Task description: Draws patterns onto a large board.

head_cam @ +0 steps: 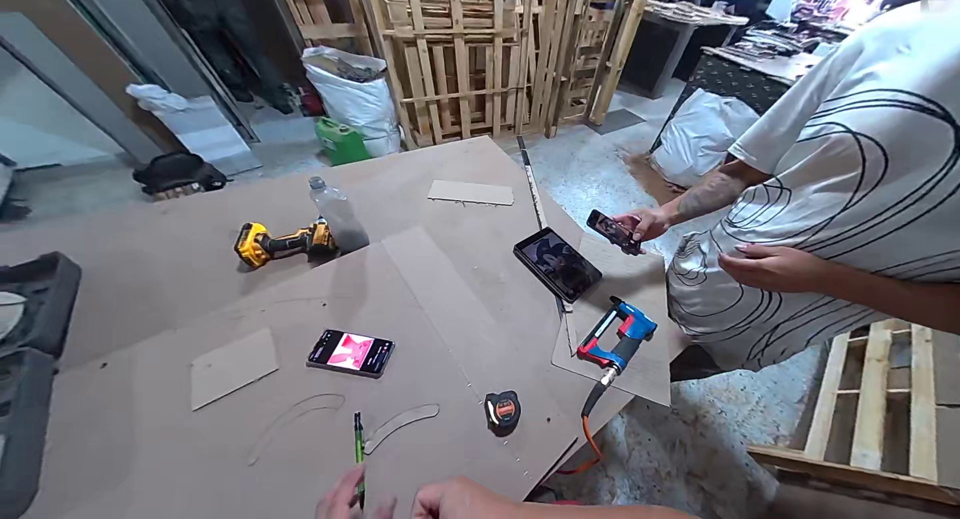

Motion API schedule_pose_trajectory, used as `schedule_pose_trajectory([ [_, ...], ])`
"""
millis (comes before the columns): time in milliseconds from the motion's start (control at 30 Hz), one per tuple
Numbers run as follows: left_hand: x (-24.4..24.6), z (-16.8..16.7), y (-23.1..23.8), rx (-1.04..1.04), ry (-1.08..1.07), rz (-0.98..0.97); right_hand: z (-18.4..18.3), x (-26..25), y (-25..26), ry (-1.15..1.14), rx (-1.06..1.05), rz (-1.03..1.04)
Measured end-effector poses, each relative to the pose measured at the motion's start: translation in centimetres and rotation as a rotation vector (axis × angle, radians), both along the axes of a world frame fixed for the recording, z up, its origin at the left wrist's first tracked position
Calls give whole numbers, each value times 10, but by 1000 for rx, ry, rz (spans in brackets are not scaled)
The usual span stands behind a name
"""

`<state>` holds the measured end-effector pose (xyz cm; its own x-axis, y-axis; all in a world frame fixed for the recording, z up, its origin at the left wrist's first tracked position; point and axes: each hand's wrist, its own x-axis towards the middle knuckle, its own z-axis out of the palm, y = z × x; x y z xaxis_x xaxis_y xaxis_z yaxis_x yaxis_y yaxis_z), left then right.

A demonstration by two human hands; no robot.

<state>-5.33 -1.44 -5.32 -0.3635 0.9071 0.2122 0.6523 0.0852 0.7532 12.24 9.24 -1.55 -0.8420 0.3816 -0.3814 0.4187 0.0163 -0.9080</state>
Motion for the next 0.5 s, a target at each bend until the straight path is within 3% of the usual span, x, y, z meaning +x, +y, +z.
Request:
schedule_pose_trajectory([
  [100,-19,-13,0,-208,-12,186,1,29,19,-52,-62,-74],
  [300,-64,-28,20,-851,-226,444,-23,79,43,-125,-32,-182],
  [500,-68,-39,34,-912,-196,476,-25,96,47,-76,31,-292],
])
